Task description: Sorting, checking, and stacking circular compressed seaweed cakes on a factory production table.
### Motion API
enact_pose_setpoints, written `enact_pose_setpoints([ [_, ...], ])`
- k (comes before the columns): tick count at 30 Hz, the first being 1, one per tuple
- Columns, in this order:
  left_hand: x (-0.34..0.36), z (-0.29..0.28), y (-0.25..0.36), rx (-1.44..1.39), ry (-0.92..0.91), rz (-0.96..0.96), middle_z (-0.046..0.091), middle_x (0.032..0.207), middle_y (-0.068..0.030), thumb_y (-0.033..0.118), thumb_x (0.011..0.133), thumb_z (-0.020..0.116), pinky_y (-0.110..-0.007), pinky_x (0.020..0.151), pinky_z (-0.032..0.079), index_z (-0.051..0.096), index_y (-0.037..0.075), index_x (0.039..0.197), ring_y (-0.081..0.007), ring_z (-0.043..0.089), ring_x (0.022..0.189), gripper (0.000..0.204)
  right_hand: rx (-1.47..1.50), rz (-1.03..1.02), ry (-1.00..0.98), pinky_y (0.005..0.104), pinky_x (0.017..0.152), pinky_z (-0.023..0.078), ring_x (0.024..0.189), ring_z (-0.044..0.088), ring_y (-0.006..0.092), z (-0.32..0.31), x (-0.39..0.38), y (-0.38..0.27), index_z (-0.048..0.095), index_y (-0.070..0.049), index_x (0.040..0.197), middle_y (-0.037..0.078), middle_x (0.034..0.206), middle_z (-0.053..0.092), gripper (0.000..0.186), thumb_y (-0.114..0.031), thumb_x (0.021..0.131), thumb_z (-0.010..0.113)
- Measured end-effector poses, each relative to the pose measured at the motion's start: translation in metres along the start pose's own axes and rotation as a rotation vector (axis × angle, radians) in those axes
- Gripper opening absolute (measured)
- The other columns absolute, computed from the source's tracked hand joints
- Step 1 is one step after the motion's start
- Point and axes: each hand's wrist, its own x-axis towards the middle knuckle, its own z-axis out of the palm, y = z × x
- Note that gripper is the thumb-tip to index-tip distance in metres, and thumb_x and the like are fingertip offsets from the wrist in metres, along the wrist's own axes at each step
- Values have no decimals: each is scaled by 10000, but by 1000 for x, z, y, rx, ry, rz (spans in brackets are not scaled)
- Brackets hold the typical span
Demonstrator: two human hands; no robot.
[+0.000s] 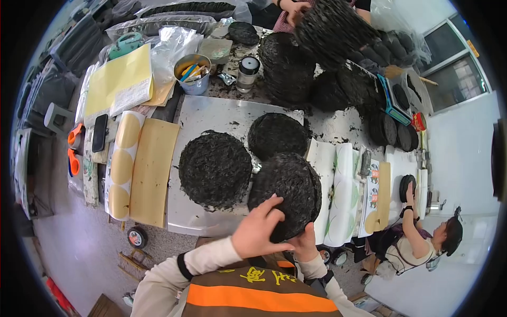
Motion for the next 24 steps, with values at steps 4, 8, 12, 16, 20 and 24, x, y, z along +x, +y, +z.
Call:
enact_pose_setpoints([
  [4,6,5,4,28,46,-36,496,1359,-215,309,700,859,-426,949,487,551,56,982,-388,536,1228,488,107,11,145,452,1143,344,1351,426,305,-11,-5,2,315,-74,1495,123,1502,397,883,-615,860,605],
  [8,1,-28,-8,-255,123,-116,583,1261,-186,131,774,741,-353,870,502,537,29,987,-300,583,1160,313,239,-55,93,466,1128,362,1338,441,312,-1,-2,-4,357,-74,1473,124,1474,434,805,-558,883,612],
  [12,-32,-77,-56,-67,755,-452,575,1186,-135,111,937,566,-295,942,426,514,-31,1190,-182,541,1058,296,248,-68,151,487,1105,387,1320,464,325,-13,-1,-14,381,-82,1460,125,1454,465,752,-484,885,652],
  [16,-51,-107,-108,-333,854,-472,564,1225,-125,110,986,534,-323,1004,400,473,-69,1268,-192,526,1125,340,301,-36,157,488,1098,393,1301,480,319,-16,3,-17,387,-96,1457,112,1445,476,738,-489,890,649],
  [20,-30,-94,-77,451,876,-340,580,1218,-177,74,867,681,-370,1008,405,521,-27,1236,-286,552,1132,415,286,-55,229,489,1098,392,1307,475,321,-16,7,-18,375,-93,1464,114,1445,475,752,-497,891,647],
  [24,-24,-65,-37,105,294,-178,544,1249,-200,118,777,772,-417,981,435,553,10,1120,-363,531,1173,421,227,-81,180,460,1049,452,1247,537,296,0,9,-14,412,-30,1414,128,1377,531,820,-469,812,754],
])
